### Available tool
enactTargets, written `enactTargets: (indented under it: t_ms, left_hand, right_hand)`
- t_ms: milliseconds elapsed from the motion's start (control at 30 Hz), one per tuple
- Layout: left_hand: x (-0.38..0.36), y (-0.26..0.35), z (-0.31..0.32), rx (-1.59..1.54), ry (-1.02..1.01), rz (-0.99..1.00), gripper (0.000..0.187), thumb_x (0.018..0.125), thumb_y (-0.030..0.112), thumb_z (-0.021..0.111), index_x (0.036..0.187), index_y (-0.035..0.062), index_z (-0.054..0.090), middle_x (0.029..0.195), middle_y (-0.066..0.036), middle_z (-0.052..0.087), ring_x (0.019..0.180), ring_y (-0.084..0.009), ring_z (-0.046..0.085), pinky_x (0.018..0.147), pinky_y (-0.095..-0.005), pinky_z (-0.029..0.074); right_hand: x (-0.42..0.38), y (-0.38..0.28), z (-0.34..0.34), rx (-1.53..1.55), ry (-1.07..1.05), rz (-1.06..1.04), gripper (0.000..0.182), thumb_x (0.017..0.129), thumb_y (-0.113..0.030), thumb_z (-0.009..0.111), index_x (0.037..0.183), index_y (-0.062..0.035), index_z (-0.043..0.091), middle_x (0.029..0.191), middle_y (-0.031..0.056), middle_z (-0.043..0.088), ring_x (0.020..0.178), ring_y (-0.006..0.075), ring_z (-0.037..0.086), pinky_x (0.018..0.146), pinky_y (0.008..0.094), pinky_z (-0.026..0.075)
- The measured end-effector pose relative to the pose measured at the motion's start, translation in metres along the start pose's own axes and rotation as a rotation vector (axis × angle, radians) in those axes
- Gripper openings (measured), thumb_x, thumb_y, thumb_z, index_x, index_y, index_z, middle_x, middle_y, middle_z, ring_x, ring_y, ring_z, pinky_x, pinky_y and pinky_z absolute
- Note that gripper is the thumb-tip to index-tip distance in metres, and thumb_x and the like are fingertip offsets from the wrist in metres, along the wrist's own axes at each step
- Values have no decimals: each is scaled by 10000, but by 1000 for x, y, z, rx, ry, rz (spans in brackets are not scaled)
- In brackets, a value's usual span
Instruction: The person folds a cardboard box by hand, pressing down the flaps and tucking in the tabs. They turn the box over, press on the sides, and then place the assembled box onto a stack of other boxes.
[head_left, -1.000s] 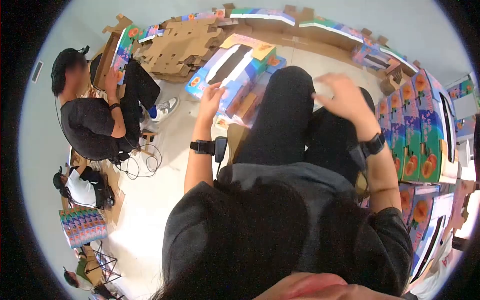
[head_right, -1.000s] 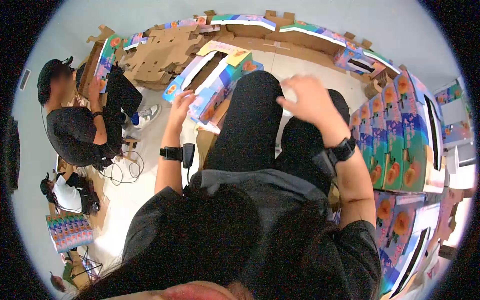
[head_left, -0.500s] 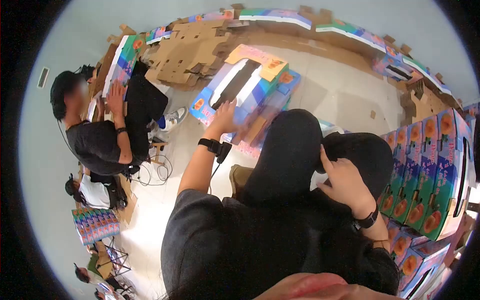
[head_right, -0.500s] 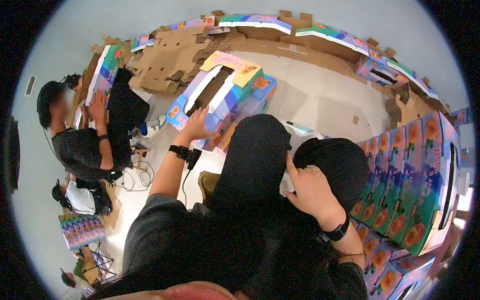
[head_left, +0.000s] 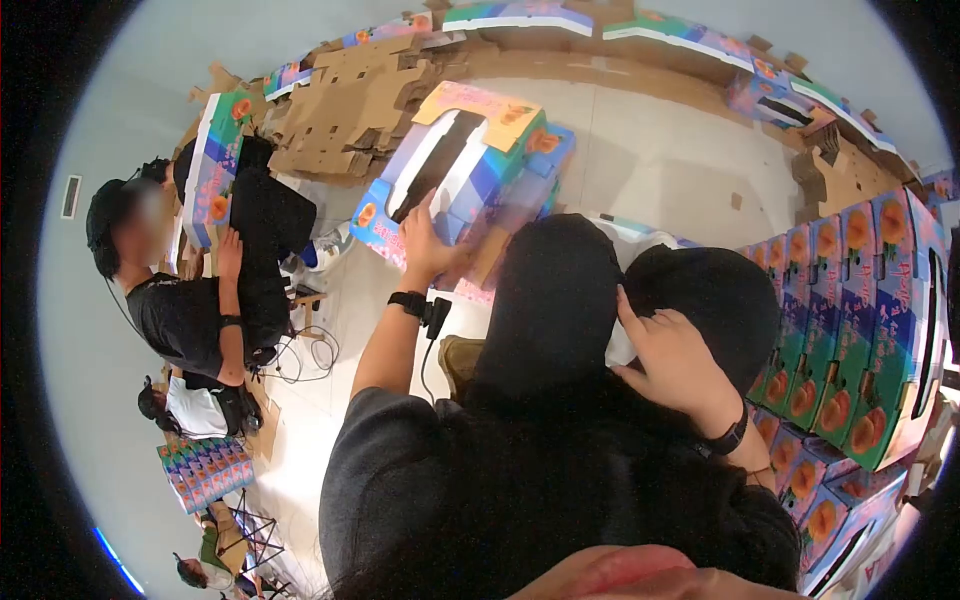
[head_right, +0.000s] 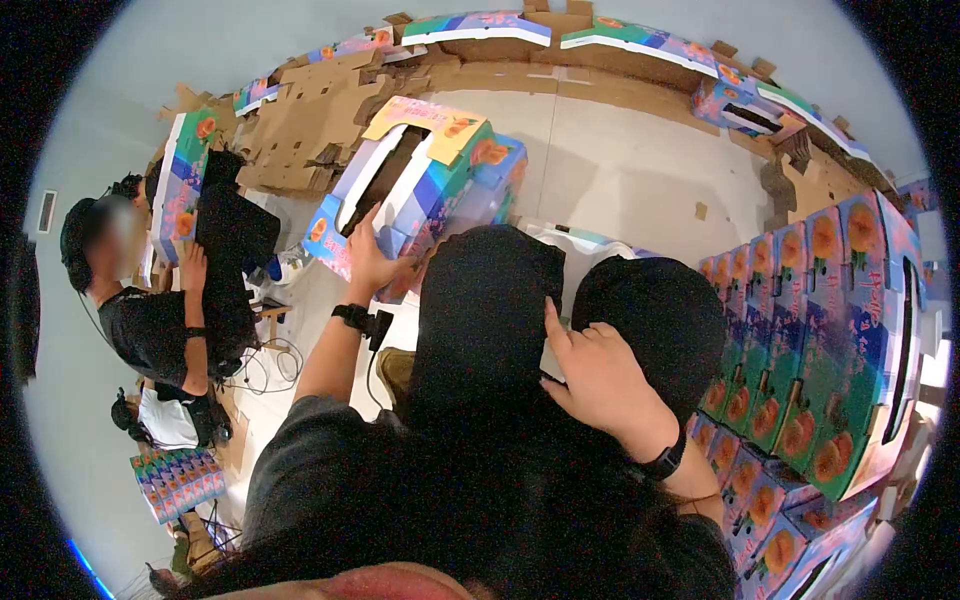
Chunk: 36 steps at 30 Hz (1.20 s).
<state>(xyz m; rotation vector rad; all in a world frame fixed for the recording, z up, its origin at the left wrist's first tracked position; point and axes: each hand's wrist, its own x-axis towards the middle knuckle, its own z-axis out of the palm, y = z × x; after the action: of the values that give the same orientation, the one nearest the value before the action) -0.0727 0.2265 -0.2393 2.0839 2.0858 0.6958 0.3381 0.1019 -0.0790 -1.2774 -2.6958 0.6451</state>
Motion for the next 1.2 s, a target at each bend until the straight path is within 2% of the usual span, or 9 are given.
enactTargets:
  t_ms: [100, 367, 567, 633, 733, 767, 933, 1067, 1200]
  left_hand:
    - [-1, 11, -12, -4, 83, 46, 955, 553, 343, 886, 1384, 94, 486, 1251, -150, 581, 1235, -353, 523, 1083, -470, 341]
    - [10, 48, -79, 14, 343, 249, 998, 594, 342, 934, 1358, -39, 418, 1270, -198, 489, 1199, -377, 471, 1036, -483, 382]
    - [1, 99, -134, 60, 520, 534, 820, 621, 299, 944, 1186, 26, 417, 1344, -227, 449, 1274, -385, 450, 1123, -540, 308]
    - [-5, 119, -148, 44, 554, 613, 784, 641, 272, 928, 1169, 71, 385, 1376, -235, 439, 1317, -394, 433, 1175, -608, 208]
    - [-20, 139, -166, -8, 534, 687, 808, 649, 270, 915, 1208, 94, 359, 1366, -238, 445, 1310, -387, 446, 1183, -611, 163]
    - [-26, 146, -171, 3, 542, 707, 864, 650, 278, 907, 1278, 101, 341, 1337, -239, 474, 1284, -388, 478, 1193, -610, 90]
    - [-60, 178, -194, -68, 571, 848, 1066, 642, 310, 910, 1458, 71, 266, 1337, -253, 525, 1282, -387, 516, 1205, -590, 20]
    - [-81, 190, -205, -75, 609, 930, 1119, 619, 324, 909, 1511, 107, 269, 1311, -233, 565, 1260, -371, 551, 1220, -584, -4]
    - [-110, 196, -220, -107, 574, 943, 1026, 577, 316, 892, 1462, 147, 400, 1315, -190, 579, 1225, -367, 569, 1214, -615, 48]
  right_hand:
    - [-3, 1, 4, 0, 19, -8, 929, 795, -267, 799, 1510, 113, 344, 941, 165, 696, 888, 336, 673, 920, 403, 486]
    - [3, -2, 2, 37, 71, 12, 802, 780, -247, 802, 1433, 82, 472, 885, 159, 693, 854, 332, 679, 821, 416, 511]
    - [7, -4, -14, 122, 578, -73, 154, 830, -145, 759, 972, -86, 747, 856, 92, 690, 820, 298, 670, 755, 408, 522]
    - [6, -14, -30, 27, 819, -121, 202, 773, -117, 794, 964, -95, 736, 940, 73, 691, 912, 285, 671, 779, 401, 522]
    - [-1, -25, -51, -170, 1075, -187, 249, 726, -95, 806, 966, -116, 741, 1050, 66, 696, 1034, 303, 663, 837, 413, 523]
    - [-5, -30, -56, -247, 1143, -206, 266, 713, -88, 808, 968, -123, 743, 1083, 65, 697, 1072, 311, 658, 859, 418, 523]
    - [-42, -63, -76, -493, 1397, -256, 272, 725, -89, 809, 969, -178, 726, 1121, 35, 710, 1150, 310, 639, 954, 452, 509]
    - [-92, -99, -80, -695, 1443, -296, 189, 791, -155, 781, 926, -231, 673, 1077, -27, 715, 1113, 247, 647, 1022, 453, 454]
    - [-117, -134, -86, -583, 1343, -360, 270, 749, -175, 786, 1006, -165, 705, 1059, 19, 707, 1119, 263, 642, 1027, 478, 442]
